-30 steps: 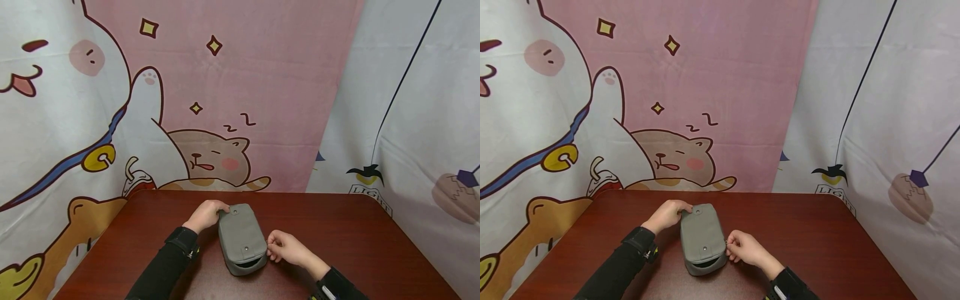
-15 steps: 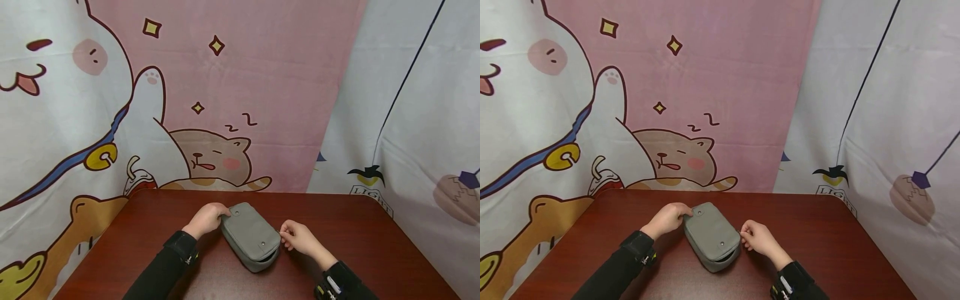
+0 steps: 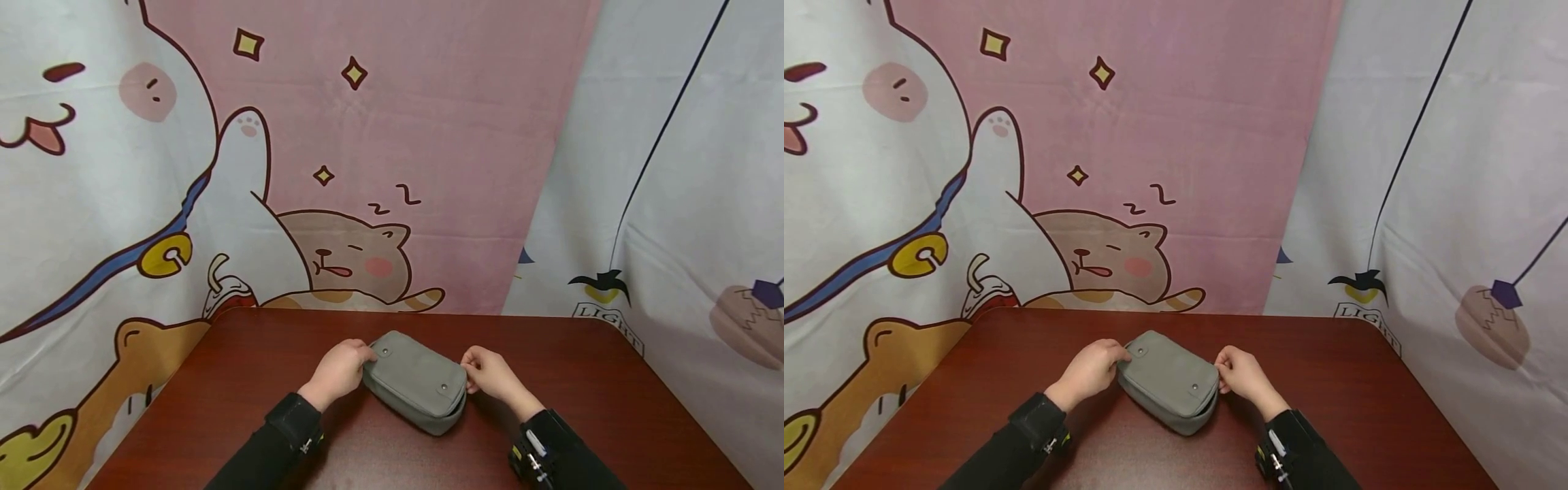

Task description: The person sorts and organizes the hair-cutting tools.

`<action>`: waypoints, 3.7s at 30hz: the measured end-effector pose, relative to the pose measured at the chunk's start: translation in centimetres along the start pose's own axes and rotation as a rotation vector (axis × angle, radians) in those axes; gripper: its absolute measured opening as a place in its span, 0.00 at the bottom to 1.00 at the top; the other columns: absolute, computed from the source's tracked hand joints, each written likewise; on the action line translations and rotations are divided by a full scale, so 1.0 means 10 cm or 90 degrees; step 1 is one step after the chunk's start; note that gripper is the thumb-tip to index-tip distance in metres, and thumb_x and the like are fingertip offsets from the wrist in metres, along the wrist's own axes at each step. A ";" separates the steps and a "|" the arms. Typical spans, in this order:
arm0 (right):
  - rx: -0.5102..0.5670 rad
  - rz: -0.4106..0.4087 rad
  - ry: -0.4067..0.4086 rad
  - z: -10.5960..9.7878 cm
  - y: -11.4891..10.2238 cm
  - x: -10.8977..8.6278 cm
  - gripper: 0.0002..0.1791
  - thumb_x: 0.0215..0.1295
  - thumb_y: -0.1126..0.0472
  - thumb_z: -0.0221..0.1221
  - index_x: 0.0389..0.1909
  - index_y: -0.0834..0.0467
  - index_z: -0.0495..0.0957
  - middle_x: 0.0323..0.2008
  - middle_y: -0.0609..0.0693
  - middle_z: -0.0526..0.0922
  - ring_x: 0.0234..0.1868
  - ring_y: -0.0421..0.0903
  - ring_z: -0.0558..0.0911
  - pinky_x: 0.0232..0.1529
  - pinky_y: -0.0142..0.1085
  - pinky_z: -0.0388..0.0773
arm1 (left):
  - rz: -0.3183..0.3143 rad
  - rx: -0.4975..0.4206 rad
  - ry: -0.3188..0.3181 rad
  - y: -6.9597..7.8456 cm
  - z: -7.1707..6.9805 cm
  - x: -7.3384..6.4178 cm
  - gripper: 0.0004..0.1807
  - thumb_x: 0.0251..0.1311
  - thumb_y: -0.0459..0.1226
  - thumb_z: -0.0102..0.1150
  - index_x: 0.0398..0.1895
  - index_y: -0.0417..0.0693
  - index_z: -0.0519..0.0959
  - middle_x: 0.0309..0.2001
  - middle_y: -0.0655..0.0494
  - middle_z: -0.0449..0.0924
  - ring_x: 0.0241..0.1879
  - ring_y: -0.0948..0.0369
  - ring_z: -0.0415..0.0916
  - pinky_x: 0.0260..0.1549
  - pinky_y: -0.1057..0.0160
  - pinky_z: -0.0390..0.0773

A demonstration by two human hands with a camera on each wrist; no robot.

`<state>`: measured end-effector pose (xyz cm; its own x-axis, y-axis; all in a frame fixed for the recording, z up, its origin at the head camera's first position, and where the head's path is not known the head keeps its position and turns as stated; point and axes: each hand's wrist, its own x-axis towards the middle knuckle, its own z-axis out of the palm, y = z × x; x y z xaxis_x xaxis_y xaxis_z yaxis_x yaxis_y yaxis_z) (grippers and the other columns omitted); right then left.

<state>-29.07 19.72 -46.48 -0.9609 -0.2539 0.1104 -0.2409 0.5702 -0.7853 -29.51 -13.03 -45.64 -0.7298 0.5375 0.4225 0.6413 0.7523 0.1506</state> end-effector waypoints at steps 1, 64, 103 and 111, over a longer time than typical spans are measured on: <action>0.000 0.007 0.002 0.00 0.00 0.02 0.04 0.71 0.70 0.56 0.34 0.62 0.74 0.21 0.51 0.74 0.20 0.46 0.81 0.24 0.40 0.82 | 0.000 0.004 0.005 0.02 0.00 -0.01 0.14 0.52 0.21 0.64 0.38 0.44 0.86 0.36 0.54 0.82 0.40 0.58 0.79 0.42 0.61 0.80; -0.072 -0.005 0.039 0.10 0.07 0.33 0.07 0.67 0.68 0.61 0.31 0.54 0.80 0.31 0.46 0.80 0.27 0.43 0.75 0.27 0.37 0.73 | -0.033 -0.016 -0.295 0.32 -0.16 0.30 0.72 0.25 0.64 0.81 0.78 0.52 0.54 0.77 0.47 0.49 0.75 0.45 0.44 0.67 0.37 0.51; -0.220 -0.075 -0.016 -0.16 0.02 0.07 0.12 0.65 0.69 0.62 0.26 0.53 0.72 0.20 0.42 0.74 0.20 0.38 0.75 0.22 0.32 0.73 | 0.008 0.027 -0.250 0.22 0.02 0.30 0.66 0.27 0.66 0.78 0.76 0.55 0.61 0.65 0.53 0.65 0.59 0.56 0.63 0.49 0.59 0.74; -0.261 -0.092 -0.032 -0.22 -0.04 -0.06 0.13 0.65 0.67 0.63 0.24 0.52 0.71 0.17 0.41 0.72 0.18 0.36 0.71 0.21 0.32 0.70 | 0.000 0.027 -0.255 0.23 0.03 0.30 0.67 0.27 0.66 0.78 0.76 0.55 0.61 0.65 0.54 0.65 0.59 0.56 0.64 0.49 0.58 0.74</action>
<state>-28.69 21.35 -44.85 -0.9082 -0.3853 0.1635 -0.4158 0.7867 -0.4563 -30.32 -9.59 -44.29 -0.7701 0.6367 0.0394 0.6367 0.7632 0.1107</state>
